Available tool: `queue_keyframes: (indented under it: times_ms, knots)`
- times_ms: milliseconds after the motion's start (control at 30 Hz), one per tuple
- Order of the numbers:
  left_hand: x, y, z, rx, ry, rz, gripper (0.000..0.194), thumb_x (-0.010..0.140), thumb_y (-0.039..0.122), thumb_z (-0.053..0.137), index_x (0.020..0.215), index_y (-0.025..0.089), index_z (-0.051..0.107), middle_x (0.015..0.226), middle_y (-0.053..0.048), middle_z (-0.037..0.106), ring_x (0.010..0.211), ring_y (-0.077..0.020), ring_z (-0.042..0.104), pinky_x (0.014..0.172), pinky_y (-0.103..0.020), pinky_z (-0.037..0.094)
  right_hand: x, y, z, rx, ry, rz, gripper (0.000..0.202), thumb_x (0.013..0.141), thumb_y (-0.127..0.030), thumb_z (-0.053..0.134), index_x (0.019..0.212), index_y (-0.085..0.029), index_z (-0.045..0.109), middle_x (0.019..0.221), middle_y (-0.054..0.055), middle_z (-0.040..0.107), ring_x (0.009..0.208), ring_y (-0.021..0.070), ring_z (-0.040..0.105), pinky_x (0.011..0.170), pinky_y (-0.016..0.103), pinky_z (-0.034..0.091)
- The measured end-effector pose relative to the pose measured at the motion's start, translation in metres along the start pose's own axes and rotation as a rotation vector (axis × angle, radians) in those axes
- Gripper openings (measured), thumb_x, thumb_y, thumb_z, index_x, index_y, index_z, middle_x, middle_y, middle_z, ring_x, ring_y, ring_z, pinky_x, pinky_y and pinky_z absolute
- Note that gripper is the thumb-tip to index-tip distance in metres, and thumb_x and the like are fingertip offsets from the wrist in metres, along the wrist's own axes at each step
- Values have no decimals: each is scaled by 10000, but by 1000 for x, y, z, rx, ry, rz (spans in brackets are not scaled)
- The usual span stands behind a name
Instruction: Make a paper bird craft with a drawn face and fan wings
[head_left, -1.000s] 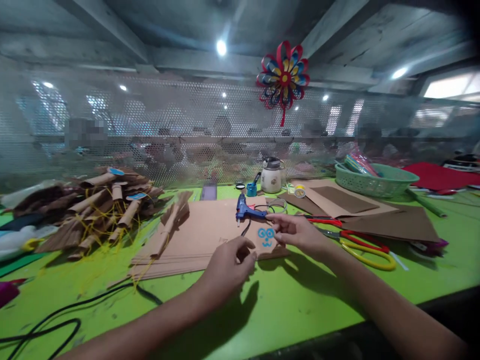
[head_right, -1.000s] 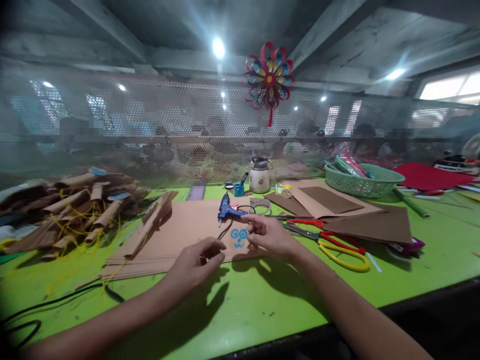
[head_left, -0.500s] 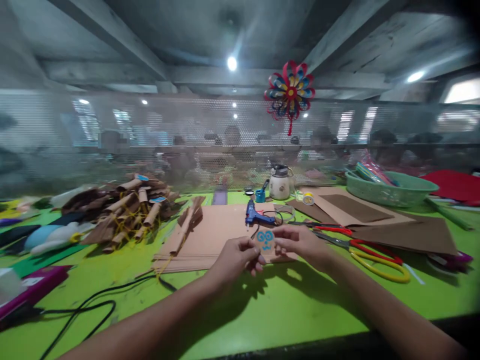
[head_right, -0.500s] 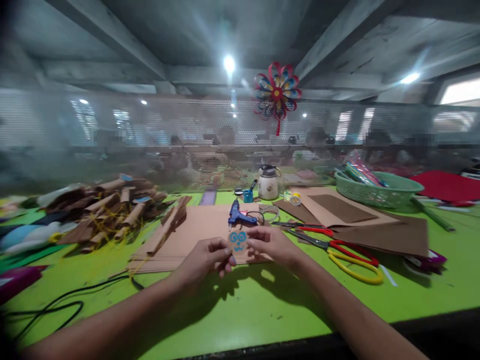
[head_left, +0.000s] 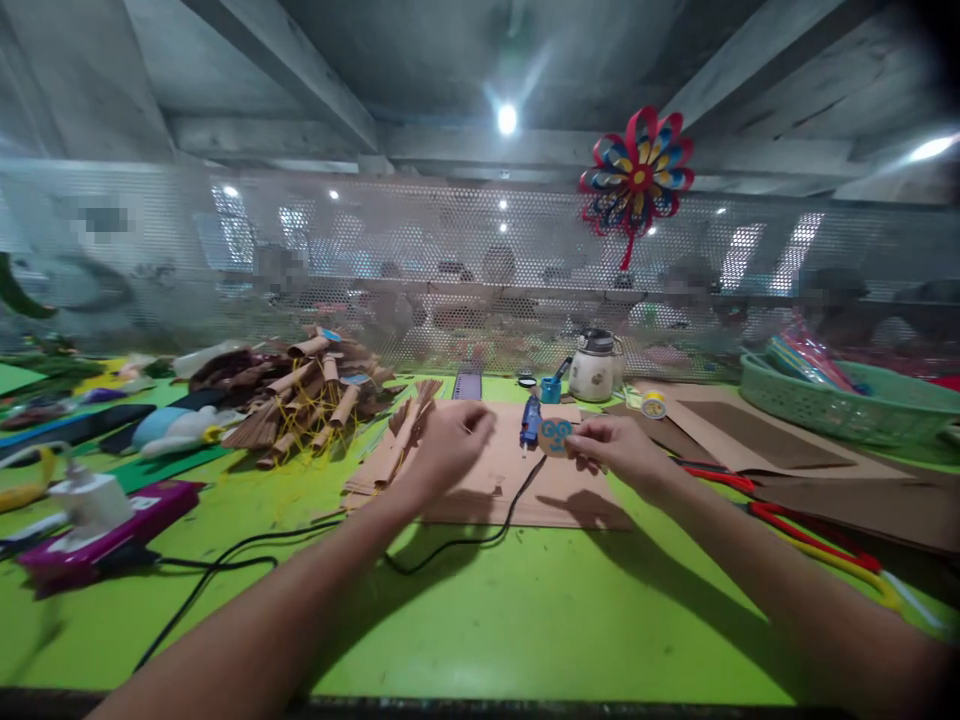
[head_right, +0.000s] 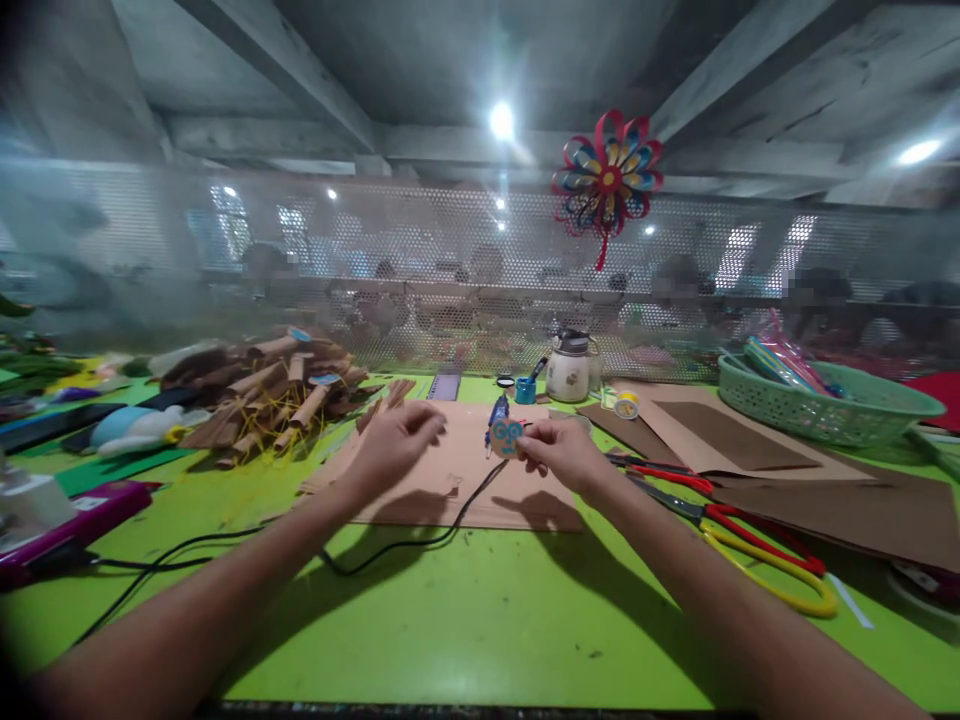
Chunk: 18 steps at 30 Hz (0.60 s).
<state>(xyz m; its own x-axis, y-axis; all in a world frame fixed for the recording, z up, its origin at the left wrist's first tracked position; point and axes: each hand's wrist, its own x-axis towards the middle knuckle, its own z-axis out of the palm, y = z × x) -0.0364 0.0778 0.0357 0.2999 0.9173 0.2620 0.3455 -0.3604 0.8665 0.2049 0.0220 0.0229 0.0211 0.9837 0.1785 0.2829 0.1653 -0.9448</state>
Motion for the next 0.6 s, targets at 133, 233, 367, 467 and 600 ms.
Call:
queue_keyframes:
  times_ms: [133,233,367,467,600]
  knots:
    - [33,-18,-76,238,176,-154,249,939,353,610,1075,146,634,1130,-77,630,983,-225,628,843,-407,535,8,19,2,35,79,-19,417,686,-574,718,654,-170,621,574,12,600,500,111,496,495,274,376]
    - [40,-40,-111,330,185,-327,297,930,328,630,1164,146,604,1167,-97,614,1009,-239,628,837,-410,543,3,31,-4,34,88,-5,442,684,-605,711,642,-178,602,570,5,579,509,114,489,510,284,380]
    - [40,-64,-115,351,97,-507,305,942,328,613,1184,144,593,1156,-92,618,964,-222,639,812,-407,557,-3,34,-18,12,20,34,426,712,-584,720,643,-183,597,597,15,585,523,115,485,514,286,376]
    - [39,-74,-107,338,39,-556,300,938,338,617,1165,141,604,1138,-76,624,953,-228,642,800,-396,560,-6,30,-25,-3,-123,68,392,751,-536,729,650,-171,625,601,22,597,526,112,496,513,277,379]
    - [39,-80,-100,280,23,-488,301,934,339,621,1161,141,609,1143,-69,623,949,-233,642,786,-387,563,-12,25,-26,-38,-386,124,341,769,-471,747,672,-159,651,580,14,620,515,104,524,523,257,391]
